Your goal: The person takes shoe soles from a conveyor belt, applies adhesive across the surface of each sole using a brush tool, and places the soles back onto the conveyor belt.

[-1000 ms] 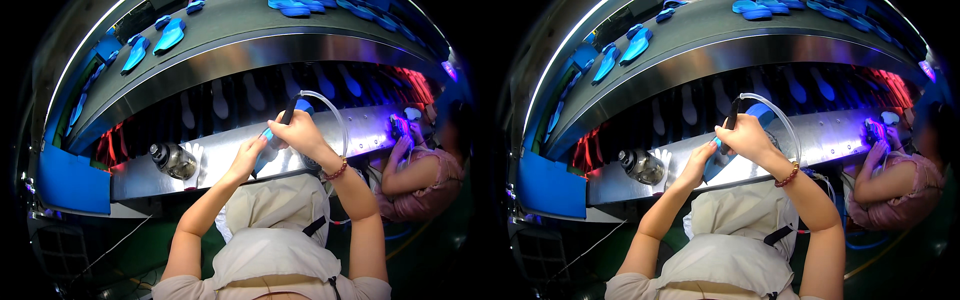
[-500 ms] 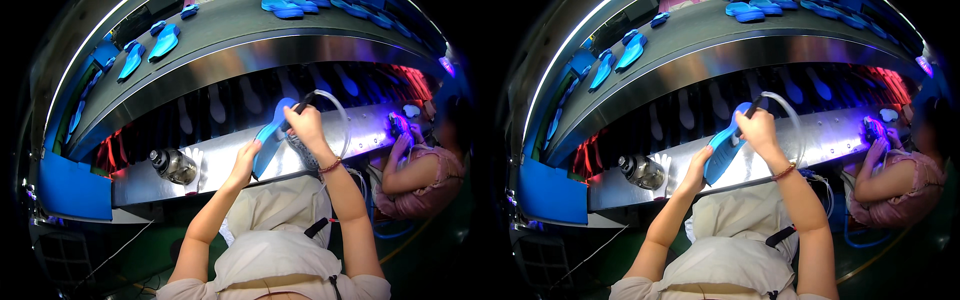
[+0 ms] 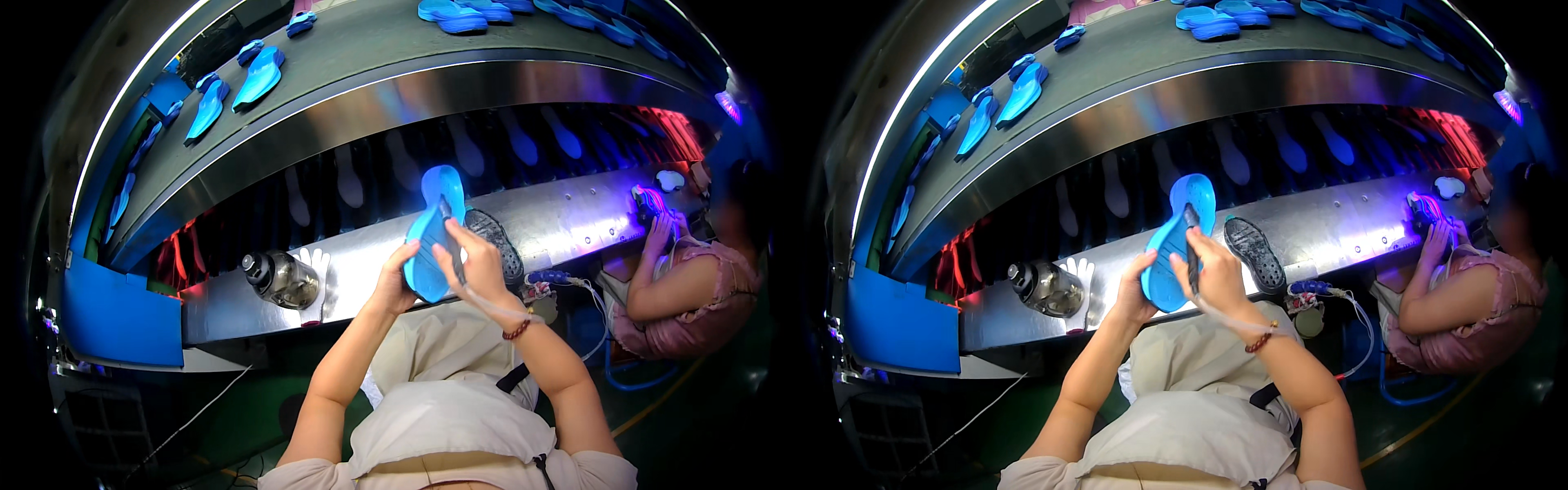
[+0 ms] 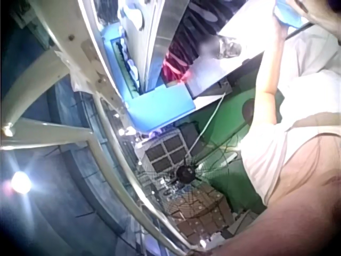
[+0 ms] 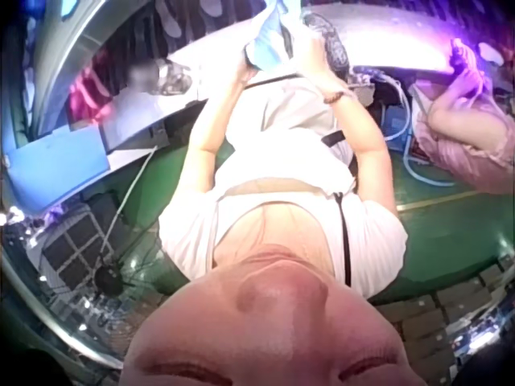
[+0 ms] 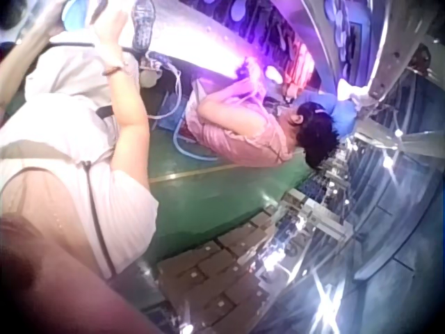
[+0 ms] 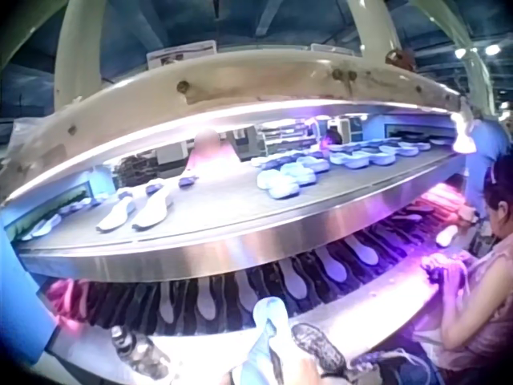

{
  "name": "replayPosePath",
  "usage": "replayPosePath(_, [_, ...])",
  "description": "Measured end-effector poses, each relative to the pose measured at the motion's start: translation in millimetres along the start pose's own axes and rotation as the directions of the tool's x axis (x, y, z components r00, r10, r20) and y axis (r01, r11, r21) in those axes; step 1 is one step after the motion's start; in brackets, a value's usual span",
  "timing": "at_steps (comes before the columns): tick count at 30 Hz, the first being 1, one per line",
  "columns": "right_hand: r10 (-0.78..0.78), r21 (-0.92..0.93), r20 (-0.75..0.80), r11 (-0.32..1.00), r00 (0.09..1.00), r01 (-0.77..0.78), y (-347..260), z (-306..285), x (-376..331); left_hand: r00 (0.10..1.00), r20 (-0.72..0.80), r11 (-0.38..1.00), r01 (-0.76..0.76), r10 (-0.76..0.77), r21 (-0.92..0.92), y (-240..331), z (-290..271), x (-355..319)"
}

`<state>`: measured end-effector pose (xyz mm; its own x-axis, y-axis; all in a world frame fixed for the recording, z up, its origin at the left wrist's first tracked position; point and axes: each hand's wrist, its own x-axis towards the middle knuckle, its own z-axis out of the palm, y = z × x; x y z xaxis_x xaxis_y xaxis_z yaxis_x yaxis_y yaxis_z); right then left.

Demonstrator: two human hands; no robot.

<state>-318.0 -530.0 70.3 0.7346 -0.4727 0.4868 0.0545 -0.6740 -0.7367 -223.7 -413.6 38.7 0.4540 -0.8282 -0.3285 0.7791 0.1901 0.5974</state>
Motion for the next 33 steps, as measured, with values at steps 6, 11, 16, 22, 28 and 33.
replayPosePath(6, [0.180,0.426,0.375,0.838,0.909,-0.342,2.9,-28.4,-7.6,0.999,0.012,0.994,-0.042,0.044,-0.098,12.6,-11.5,-0.3])
replayPosePath(11, [0.419,0.854,0.215,0.358,0.882,-0.378,14.3,-77.6,-0.6,0.997,0.062,0.994,-0.028,0.035,-0.108,11.5,-26.9,-18.6])
replayPosePath(16, [0.509,0.957,0.125,0.166,0.852,-0.240,41.0,-114.9,-24.3,0.963,0.247,0.993,-0.090,0.106,-0.074,22.3,-28.2,-26.7])
replayPosePath(22, [0.655,0.955,-0.002,0.225,0.755,-0.192,64.3,-131.6,-40.2,0.860,0.233,0.883,-0.468,0.453,0.011,108.7,52.1,-21.7])
replayPosePath(28, [0.587,0.956,0.086,0.180,0.805,-0.233,52.6,-110.6,-26.4,0.772,0.230,0.758,-0.438,0.592,-0.483,218.1,114.1,87.0])
replayPosePath(33, [0.540,0.905,0.137,0.274,0.830,-0.327,61.7,-96.4,-49.3,0.834,0.456,0.938,-0.346,0.311,-0.007,164.5,145.4,22.6])
